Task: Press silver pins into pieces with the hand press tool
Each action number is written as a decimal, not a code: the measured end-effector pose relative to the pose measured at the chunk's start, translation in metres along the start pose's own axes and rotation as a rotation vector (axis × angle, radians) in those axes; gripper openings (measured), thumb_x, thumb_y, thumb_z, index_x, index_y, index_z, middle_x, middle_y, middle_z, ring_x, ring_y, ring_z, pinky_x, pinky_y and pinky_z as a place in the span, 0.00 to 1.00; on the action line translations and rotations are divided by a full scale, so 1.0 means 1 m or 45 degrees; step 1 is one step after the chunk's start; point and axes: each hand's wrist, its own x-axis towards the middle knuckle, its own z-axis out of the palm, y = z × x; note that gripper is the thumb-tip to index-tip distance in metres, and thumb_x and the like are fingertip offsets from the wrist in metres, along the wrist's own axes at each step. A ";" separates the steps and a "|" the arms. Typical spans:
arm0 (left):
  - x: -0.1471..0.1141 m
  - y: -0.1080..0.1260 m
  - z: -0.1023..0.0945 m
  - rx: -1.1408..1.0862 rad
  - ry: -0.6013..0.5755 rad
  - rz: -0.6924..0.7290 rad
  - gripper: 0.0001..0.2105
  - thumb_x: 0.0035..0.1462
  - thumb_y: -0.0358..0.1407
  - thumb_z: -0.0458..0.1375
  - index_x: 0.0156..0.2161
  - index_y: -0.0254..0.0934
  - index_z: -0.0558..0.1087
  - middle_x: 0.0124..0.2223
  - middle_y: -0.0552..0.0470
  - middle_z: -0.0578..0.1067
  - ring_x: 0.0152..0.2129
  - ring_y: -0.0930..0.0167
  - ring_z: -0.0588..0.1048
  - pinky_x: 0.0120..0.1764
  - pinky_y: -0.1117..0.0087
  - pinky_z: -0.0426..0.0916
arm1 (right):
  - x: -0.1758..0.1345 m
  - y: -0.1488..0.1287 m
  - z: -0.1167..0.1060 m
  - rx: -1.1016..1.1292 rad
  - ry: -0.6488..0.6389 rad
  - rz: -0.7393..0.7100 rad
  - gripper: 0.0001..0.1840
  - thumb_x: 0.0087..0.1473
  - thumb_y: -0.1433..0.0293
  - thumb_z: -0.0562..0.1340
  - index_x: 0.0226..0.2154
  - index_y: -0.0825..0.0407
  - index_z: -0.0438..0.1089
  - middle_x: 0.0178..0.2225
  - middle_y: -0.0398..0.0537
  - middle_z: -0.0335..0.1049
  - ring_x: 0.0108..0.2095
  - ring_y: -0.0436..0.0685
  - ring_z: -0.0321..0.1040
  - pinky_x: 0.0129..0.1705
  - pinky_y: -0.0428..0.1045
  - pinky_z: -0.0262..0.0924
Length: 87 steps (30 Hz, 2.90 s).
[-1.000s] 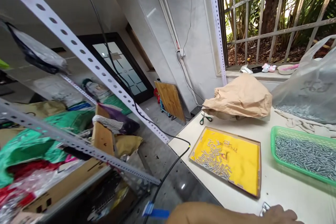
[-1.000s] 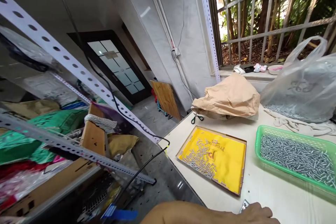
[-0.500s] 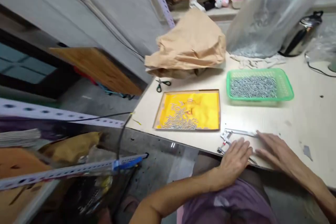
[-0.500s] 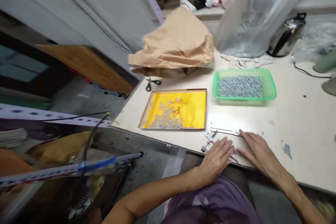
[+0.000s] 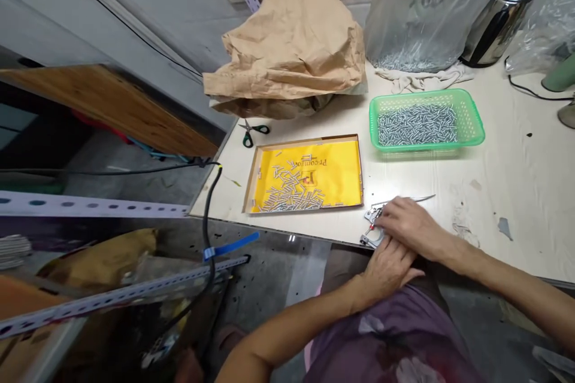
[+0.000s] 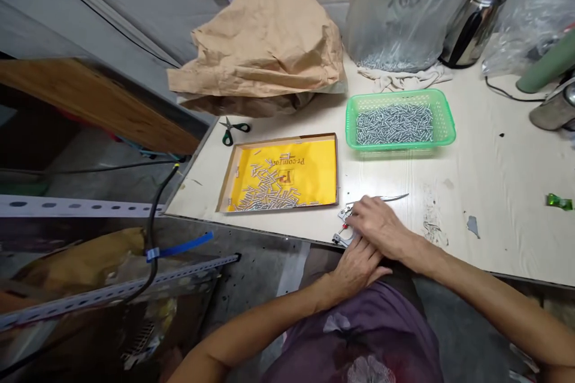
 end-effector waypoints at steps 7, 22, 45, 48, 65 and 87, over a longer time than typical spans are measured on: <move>0.001 -0.005 0.005 -0.043 0.037 0.038 0.25 0.62 0.50 0.50 0.53 0.33 0.71 0.49 0.40 0.76 0.50 0.59 0.72 0.54 0.58 0.66 | 0.046 -0.019 0.017 -0.226 -0.326 -0.181 0.07 0.57 0.73 0.59 0.29 0.53 0.72 0.36 0.52 0.68 0.41 0.58 0.57 0.38 0.53 0.51; 0.038 -0.011 -0.046 -0.055 0.026 -0.119 0.18 0.65 0.41 0.48 0.53 0.32 0.68 0.55 0.43 0.71 0.58 0.63 0.64 0.60 0.63 0.60 | 0.053 0.028 -0.075 0.020 0.995 0.089 0.04 0.59 0.73 0.56 0.35 0.50 0.66 0.31 0.45 0.71 0.32 0.53 0.68 0.32 0.50 0.63; -0.025 -0.192 -0.131 0.440 -0.305 -0.367 0.14 0.61 0.27 0.46 0.29 0.37 0.71 0.31 0.45 0.71 0.34 0.64 0.67 0.35 0.67 0.65 | -0.056 0.001 0.026 0.133 0.184 0.374 0.13 0.63 0.69 0.50 0.43 0.53 0.68 0.35 0.51 0.67 0.32 0.55 0.68 0.31 0.49 0.62; -0.026 -0.195 -0.132 0.453 -0.261 -0.260 0.15 0.63 0.29 0.44 0.27 0.37 0.68 0.29 0.47 0.69 0.31 0.66 0.66 0.35 0.67 0.66 | -0.054 0.002 0.026 0.051 0.119 0.387 0.13 0.62 0.73 0.50 0.42 0.54 0.69 0.33 0.50 0.66 0.32 0.55 0.65 0.32 0.48 0.59; -0.014 -0.095 -0.099 -0.131 0.551 -0.648 0.06 0.59 0.35 0.54 0.34 0.37 0.71 0.31 0.50 0.74 0.31 0.70 0.72 0.38 0.68 0.69 | -0.016 0.028 0.022 -0.040 0.148 0.233 0.16 0.60 0.79 0.47 0.37 0.52 0.69 0.30 0.48 0.64 0.30 0.54 0.57 0.29 0.48 0.48; 0.023 -0.052 -0.085 -1.055 -0.426 -1.643 0.08 0.49 0.36 0.59 0.28 0.31 0.73 0.13 0.62 0.63 0.09 0.81 0.58 0.15 0.79 0.48 | -0.066 0.001 0.030 0.009 0.105 0.386 0.18 0.53 0.83 0.49 0.41 0.54 0.68 0.33 0.50 0.65 0.32 0.55 0.58 0.30 0.48 0.48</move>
